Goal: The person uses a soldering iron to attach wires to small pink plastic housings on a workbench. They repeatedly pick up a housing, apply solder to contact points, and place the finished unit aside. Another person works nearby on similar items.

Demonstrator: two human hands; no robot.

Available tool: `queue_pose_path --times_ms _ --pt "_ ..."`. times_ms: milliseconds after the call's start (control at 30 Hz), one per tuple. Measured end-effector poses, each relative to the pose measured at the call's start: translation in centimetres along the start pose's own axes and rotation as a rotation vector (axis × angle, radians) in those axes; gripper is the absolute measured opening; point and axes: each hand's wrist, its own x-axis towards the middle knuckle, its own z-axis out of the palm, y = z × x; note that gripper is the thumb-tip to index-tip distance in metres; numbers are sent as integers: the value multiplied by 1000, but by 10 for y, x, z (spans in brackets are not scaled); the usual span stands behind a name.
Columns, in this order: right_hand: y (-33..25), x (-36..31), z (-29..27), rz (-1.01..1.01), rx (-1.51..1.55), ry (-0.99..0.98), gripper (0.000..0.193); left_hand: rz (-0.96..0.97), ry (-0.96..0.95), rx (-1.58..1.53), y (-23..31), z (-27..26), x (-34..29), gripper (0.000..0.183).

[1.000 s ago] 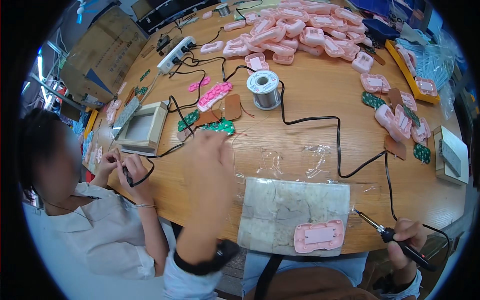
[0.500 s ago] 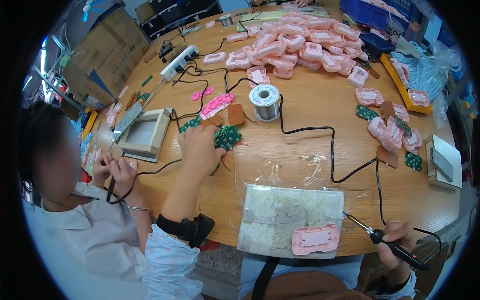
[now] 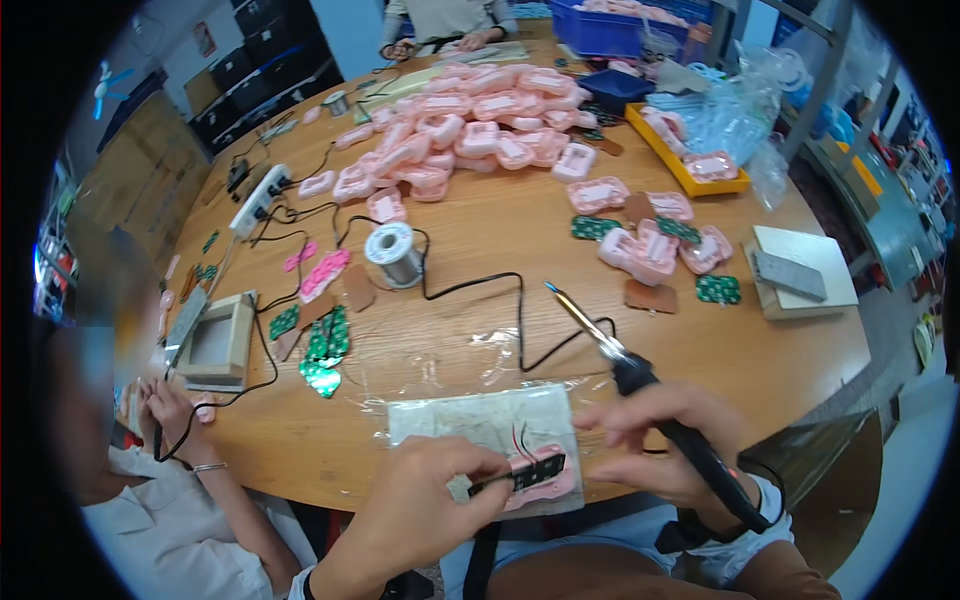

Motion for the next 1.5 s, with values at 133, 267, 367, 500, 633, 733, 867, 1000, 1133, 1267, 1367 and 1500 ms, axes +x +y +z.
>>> queue_pose_path --times_ms 133,267,367,500,633,733,867,1000,1133,1267,1367,1500 --pt "-7 10 8 -28 64 -46 33 82 -89 115 13 13 -7 16" --pt "-11 4 10 41 126 -54 33 207 66 142 23 28 -12 22" --pt "-6 -6 17 129 258 65 27 -58 61 -824 23 43 -15 19" --pt "2 -22 19 173 215 79 33 -253 165 -837 16 60 -16 13" --pt "5 -25 20 132 154 36 36 -46 272 -869 16 72 -17 14" --pt "9 -19 14 -22 80 -37 29 24 369 -649 17 69 -20 12" --pt "14 -31 -4 -107 0 13 49 -173 332 -436 8 55 -37 9" --pt "22 -58 -20 -101 -67 168 39 -44 420 -137 -7 72 -37 9" --pt "24 -76 -22 25 143 106 36 108 524 91 -21 97 -23 12" --pt "24 -83 -28 55 84 -10 33 -27 421 115 -27 106 -13 11" --pt "30 -85 -28 70 26 -63 30 -15 476 51 -26 107 -10 9" --pt "36 -81 -25 50 -3 -118 29 -15 463 79 -23 106 -9 10"
